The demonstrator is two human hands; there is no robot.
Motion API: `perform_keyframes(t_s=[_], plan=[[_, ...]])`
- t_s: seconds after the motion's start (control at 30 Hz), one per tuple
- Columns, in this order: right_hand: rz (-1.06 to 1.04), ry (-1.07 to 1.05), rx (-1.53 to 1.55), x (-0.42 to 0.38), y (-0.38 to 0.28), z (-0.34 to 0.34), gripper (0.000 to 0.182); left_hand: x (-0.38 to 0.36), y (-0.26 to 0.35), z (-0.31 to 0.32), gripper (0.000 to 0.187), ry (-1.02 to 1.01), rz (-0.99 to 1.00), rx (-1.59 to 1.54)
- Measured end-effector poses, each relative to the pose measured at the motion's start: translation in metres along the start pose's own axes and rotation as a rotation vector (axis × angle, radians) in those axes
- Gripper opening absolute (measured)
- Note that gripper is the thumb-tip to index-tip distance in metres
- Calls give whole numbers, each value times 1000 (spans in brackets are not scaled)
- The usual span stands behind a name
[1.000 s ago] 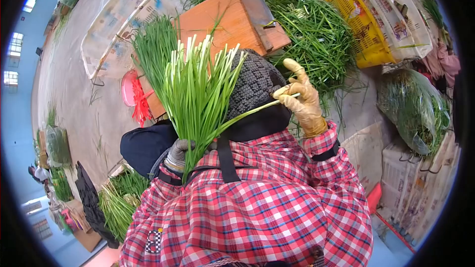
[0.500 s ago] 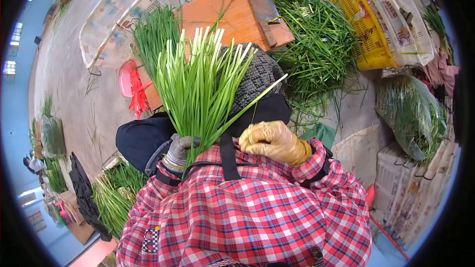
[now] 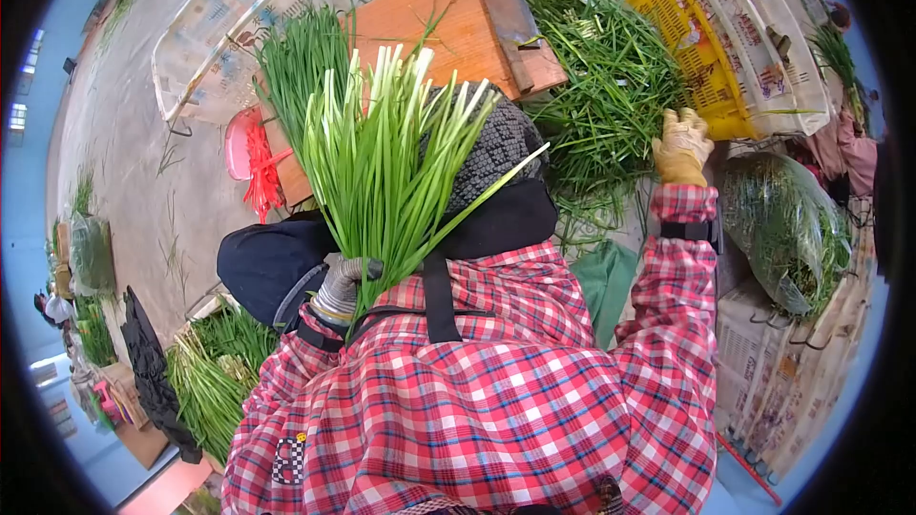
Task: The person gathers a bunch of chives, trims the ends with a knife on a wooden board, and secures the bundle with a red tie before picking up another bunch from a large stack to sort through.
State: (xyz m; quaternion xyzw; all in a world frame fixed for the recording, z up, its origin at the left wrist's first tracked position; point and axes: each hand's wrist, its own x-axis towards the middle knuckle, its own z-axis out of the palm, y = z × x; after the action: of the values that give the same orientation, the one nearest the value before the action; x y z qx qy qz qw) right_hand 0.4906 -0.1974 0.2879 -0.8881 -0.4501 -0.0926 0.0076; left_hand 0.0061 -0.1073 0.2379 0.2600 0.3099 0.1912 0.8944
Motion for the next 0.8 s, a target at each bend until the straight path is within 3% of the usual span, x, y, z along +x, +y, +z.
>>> perform_keyframes(t_s=[0.03, 0.1, 0.13, 0.17, 0.23, 0.27, 0.33, 0.37, 0.43, 0.5, 0.6, 0.63, 0.7, 0.77, 0.8], plan=[[-115, 155, 119, 4, 22, 33, 31, 3, -3, -9, 48, -7, 8, 1], [-146, -12, 771, -3, -22, -10, 22, 0, -15, -35, 44, 90, -7, 106], [-236, -185, 936, -13, -52, -38, 17, -1, -4, 2, 40, 160, 11, 38], [-324, -354, 1098, -25, -80, -57, 13, -2, -5, -2, 40, 160, -2, 46], [-594, -404, 1081, -50, -116, -51, 11, -1, -13, -32, 61, 64, -35, 193], [-587, -381, 1079, -48, -118, -49, 11, -1, -28, -75, 61, 65, -64, 218], [-216, -333, 1389, -41, -120, -43, 12, -2, -2, -10, 56, 58, -44, 112], [-148, -446, 1520, -29, -103, -27, 16, 1, 7, 18, 51, 34, -35, 37], [-70, -314, 1817, -18, -105, -27, 27, 2, 9, 17, 53, 20, -46, 40], [-82, -480, 1710, -15, -108, -37, 39, 1, 9, 19, 56, 9, -57, 38], [-105, -737, 1924, -19, -129, -10, 29, 2, 9, 22, 55, 32, -84, 94], [-68, -611, 1925, -20, -135, -6, 19, 2, 8, 19, 55, 28, -83, 98], [-92, -422, 1913, -6, -117, -5, 20, -2, 4, 12, 52, 57, -60, 119], [28, -166, 2023, 18, -90, -2, 14, -6, 3, 3, 51, 54, -67, 117], [2, -169, 1968, 22, -82, -11, 14, -7, 2, -8, 51, 59, -88, 174]])
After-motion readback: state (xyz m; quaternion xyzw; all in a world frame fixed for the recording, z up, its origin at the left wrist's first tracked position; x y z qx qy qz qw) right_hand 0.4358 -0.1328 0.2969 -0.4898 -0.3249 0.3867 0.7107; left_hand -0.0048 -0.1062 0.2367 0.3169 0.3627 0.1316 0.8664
